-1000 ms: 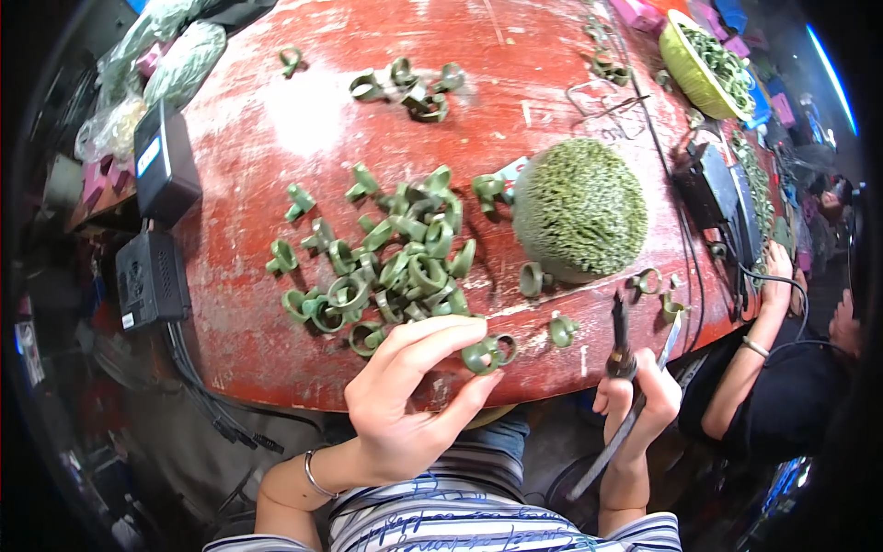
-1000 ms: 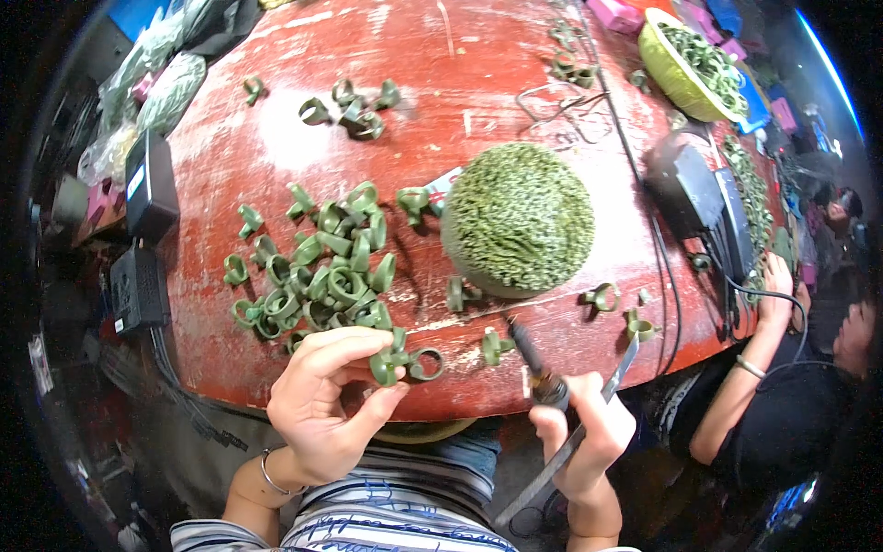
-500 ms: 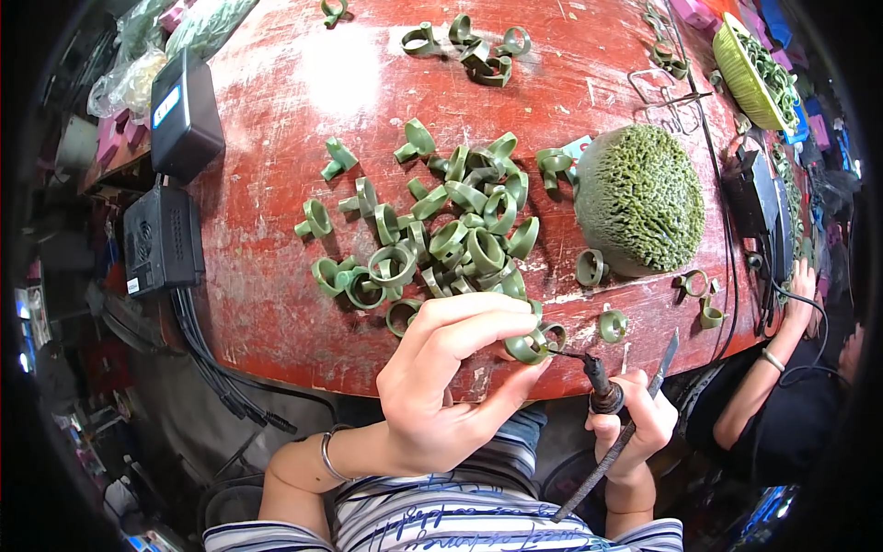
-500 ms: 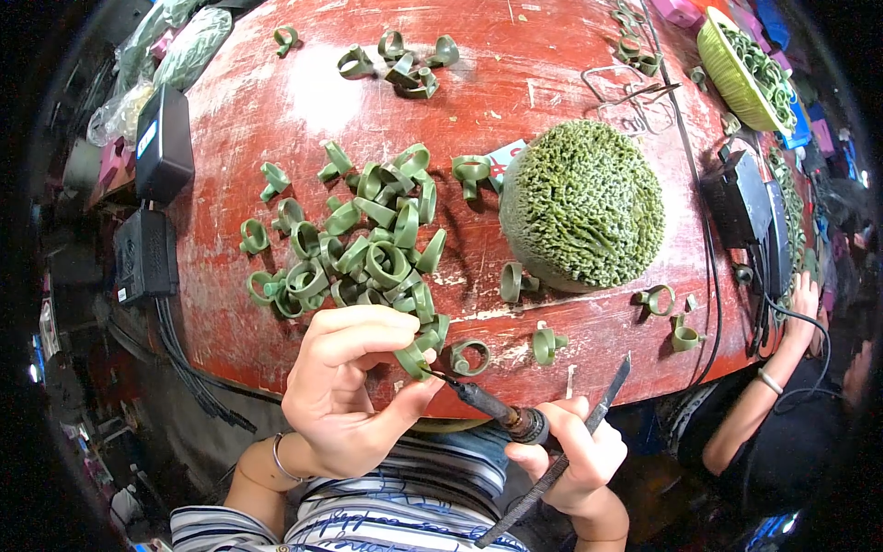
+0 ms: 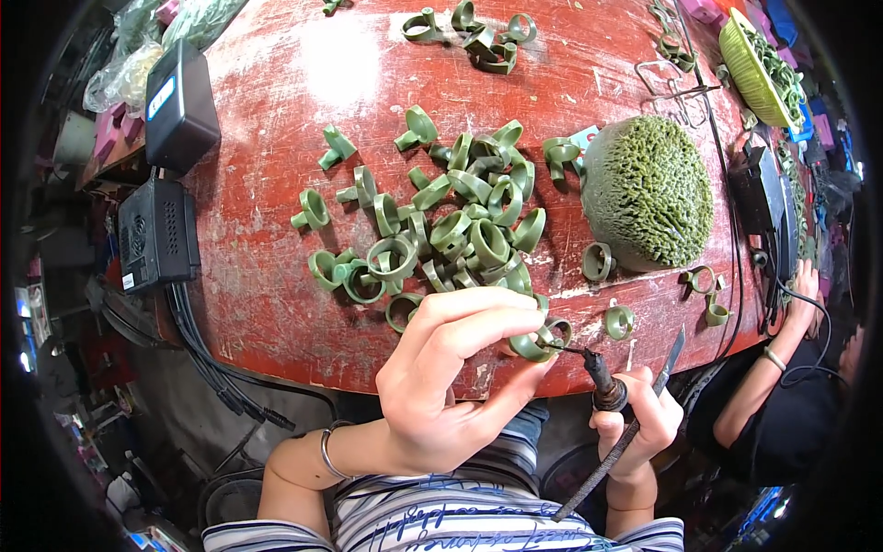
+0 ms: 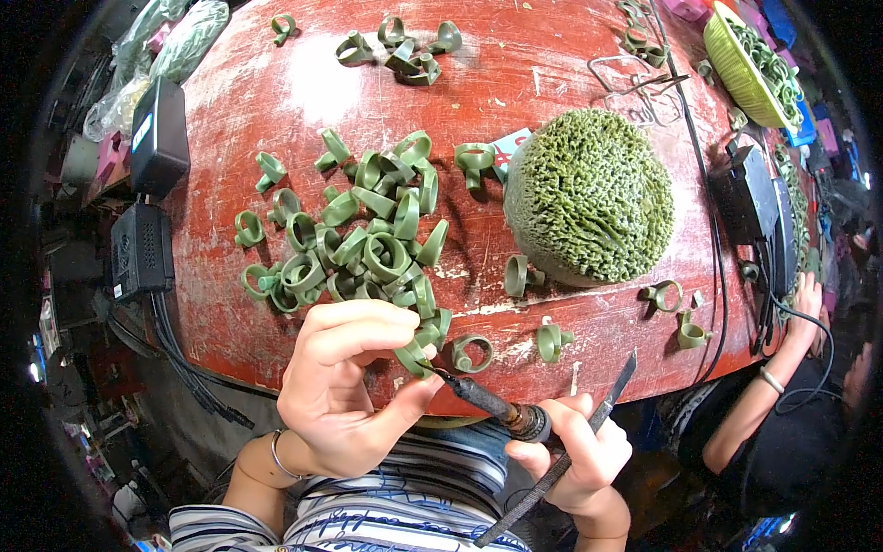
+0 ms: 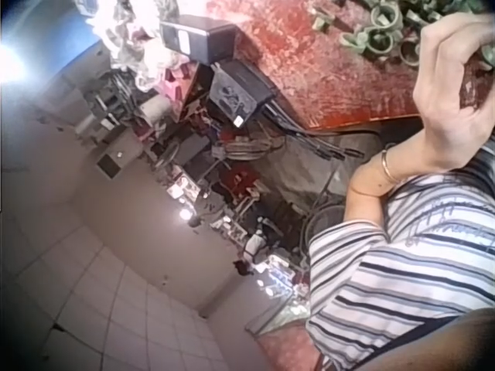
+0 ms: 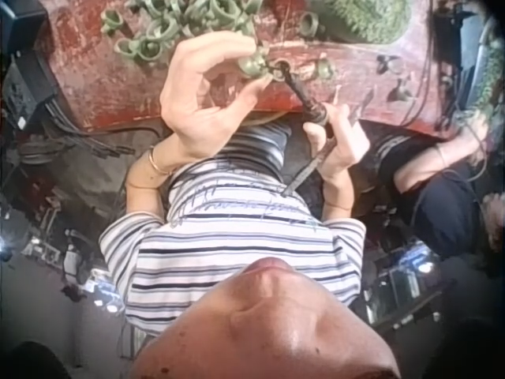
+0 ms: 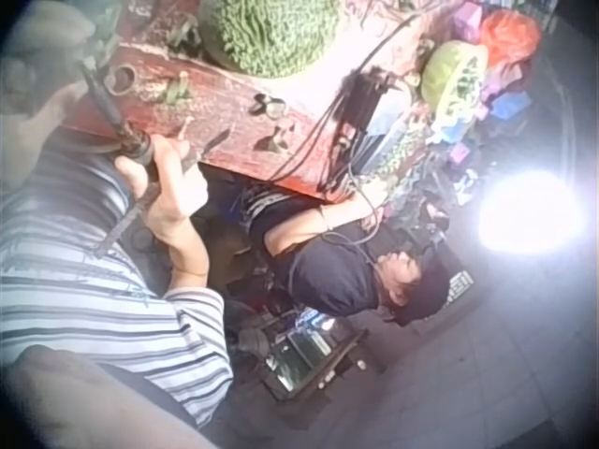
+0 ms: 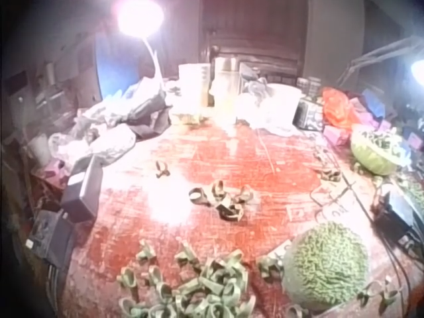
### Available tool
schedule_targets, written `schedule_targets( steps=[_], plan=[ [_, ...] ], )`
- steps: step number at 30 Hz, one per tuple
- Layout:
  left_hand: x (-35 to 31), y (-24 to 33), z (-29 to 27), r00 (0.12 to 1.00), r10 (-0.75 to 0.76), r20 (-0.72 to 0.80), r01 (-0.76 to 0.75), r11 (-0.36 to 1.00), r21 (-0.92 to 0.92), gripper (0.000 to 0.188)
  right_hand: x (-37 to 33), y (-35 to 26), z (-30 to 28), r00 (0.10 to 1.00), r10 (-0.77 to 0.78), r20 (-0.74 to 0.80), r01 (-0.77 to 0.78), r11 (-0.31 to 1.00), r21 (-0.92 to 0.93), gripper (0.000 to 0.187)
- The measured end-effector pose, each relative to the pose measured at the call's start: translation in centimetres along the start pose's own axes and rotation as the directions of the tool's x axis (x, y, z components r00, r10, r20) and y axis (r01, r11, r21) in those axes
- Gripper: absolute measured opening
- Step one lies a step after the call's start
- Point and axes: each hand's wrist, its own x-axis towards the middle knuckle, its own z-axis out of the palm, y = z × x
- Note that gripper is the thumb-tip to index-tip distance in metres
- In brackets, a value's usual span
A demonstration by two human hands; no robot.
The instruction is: Using a heated tool to fuse small green leaf-shaped components into a spherical decorative object.
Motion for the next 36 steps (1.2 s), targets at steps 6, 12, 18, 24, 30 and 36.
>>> schedule_targets(
  steps=[6, 12, 18, 24, 30, 36],
  plan=[
    [-0.1, 0.0, 0.0, 1.0, -0.004, 0.003, 0.004, 1.0, -0.015, 0.047, 0.0, -0.1, -0.1, 1.0, 0.006, 0.004, -0.006, 1.0, 0.009, 0.043],
    [0.0, -0.1, -0.1, 1.0, -0.012, -0.004, 0.012, 0.999, -0.032, 0.046, 0.1, -0.1, -0.1, 1.0, 0.015, 0.005, -0.015, 1.0, 0.007, 0.043],
    [0.0, -0.1, 0.0, 0.999, -0.022, -0.027, 0.02, 0.999, -0.047, 0.045, 0.0, 0.1, 0.1, 1.0, 0.013, -0.006, -0.013, 1.0, 0.016, 0.044],
    [0.0, -0.2, 0.3, 0.999, -0.016, -0.052, 0.014, 0.999, -0.036, 0.045, -1.5, 1.4, 0.1, 0.98, 0.193, -0.057, -0.174, 0.954, 0.243, 0.046],
    [0.1, -0.1, 0.0, 0.999, -0.027, -0.033, 0.026, 0.999, -0.035, 0.045, -0.5, 1.1, 0.1, 0.942, 0.27, -0.199, -0.197, 0.926, 0.322, 0.04],
    [0.1, 0.3, 0.3, 0.994, -0.078, -0.079, 0.056, 0.968, -0.246, 0.042, 0.5, 1.4, -0.1, 0.878, 0.333, -0.344, -0.24, 0.927, 0.287, 0.041]
  ],
)
